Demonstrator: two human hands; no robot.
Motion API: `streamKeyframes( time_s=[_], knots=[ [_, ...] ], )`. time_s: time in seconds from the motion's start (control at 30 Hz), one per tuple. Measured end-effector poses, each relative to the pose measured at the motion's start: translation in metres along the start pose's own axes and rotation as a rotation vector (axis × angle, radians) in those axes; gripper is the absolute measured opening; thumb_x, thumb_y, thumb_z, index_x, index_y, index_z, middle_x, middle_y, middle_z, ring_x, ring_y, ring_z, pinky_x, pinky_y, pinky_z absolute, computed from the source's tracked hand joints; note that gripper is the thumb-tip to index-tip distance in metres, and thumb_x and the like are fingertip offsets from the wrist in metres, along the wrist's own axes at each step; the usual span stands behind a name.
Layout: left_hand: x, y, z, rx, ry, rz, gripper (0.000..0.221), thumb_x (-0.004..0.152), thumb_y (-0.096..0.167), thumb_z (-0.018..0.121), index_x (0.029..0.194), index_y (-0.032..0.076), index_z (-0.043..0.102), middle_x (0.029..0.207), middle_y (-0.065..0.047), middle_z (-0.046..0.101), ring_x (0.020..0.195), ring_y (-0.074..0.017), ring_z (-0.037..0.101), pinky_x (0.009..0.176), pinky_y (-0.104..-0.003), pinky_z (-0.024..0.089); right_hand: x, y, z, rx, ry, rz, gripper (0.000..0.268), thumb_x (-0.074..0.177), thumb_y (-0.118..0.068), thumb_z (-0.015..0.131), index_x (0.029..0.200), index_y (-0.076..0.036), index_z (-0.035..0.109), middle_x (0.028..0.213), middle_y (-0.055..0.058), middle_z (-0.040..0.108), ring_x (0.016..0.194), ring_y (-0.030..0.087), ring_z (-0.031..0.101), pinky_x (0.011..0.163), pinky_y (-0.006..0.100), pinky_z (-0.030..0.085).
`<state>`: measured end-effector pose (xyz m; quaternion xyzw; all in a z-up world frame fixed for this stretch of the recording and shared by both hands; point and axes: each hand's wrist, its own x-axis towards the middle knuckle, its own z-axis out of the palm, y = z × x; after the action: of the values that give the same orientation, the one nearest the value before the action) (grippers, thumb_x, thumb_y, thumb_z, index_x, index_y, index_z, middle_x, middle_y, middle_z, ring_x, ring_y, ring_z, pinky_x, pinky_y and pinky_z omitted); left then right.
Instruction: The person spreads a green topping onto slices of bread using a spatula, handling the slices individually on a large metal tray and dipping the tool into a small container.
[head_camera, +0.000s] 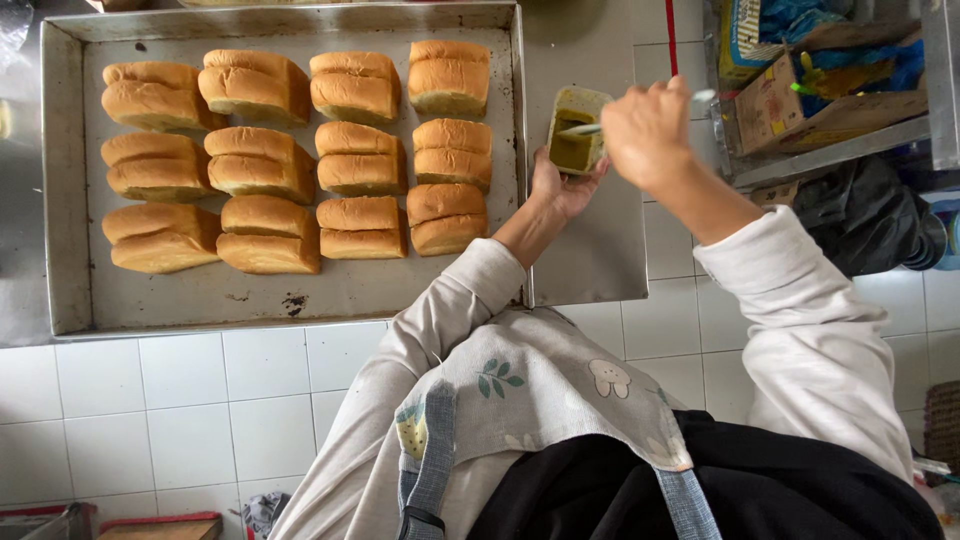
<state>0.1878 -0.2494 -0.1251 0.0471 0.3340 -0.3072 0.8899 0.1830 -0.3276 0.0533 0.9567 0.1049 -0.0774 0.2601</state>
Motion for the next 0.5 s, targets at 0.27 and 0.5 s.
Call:
streamKeyframes(
  time_s=[0.27,0.5],
  knots=[
    [-0.004,0.015,0.006,-0.02,-0.013,-0.058,0.063,0.103,0.048,0.026,0.145,0.002,0.036,0.132,-0.026,0.042,0.108,-0.0345,0.051,0.077,-0.039,0.057,0.013,-0.016,0.008,-0.134,0.047,-0.05,0.014,0.086,-0.023,0.073,0.085,-0.013,0.082,0.084,0.007,0.074,0.08,0.021,0.068,0.083,0.039,0.037],
    [-0.011,0.018,0.011,-0.018,-0.024,-0.075,0.056,0.104,0.036,0.027,0.142,-0.003,0.038,0.13,-0.028,0.045,0.111,-0.0383,0.055,0.08,-0.039,0.059,-0.011,0.023,-0.007,-0.063,0.241,-0.141,0.018,0.091,-0.02,0.069,0.077,-0.021,0.079,0.077,0.006,0.071,0.074,0.022,0.066,0.084,0.043,0.034]
  ],
)
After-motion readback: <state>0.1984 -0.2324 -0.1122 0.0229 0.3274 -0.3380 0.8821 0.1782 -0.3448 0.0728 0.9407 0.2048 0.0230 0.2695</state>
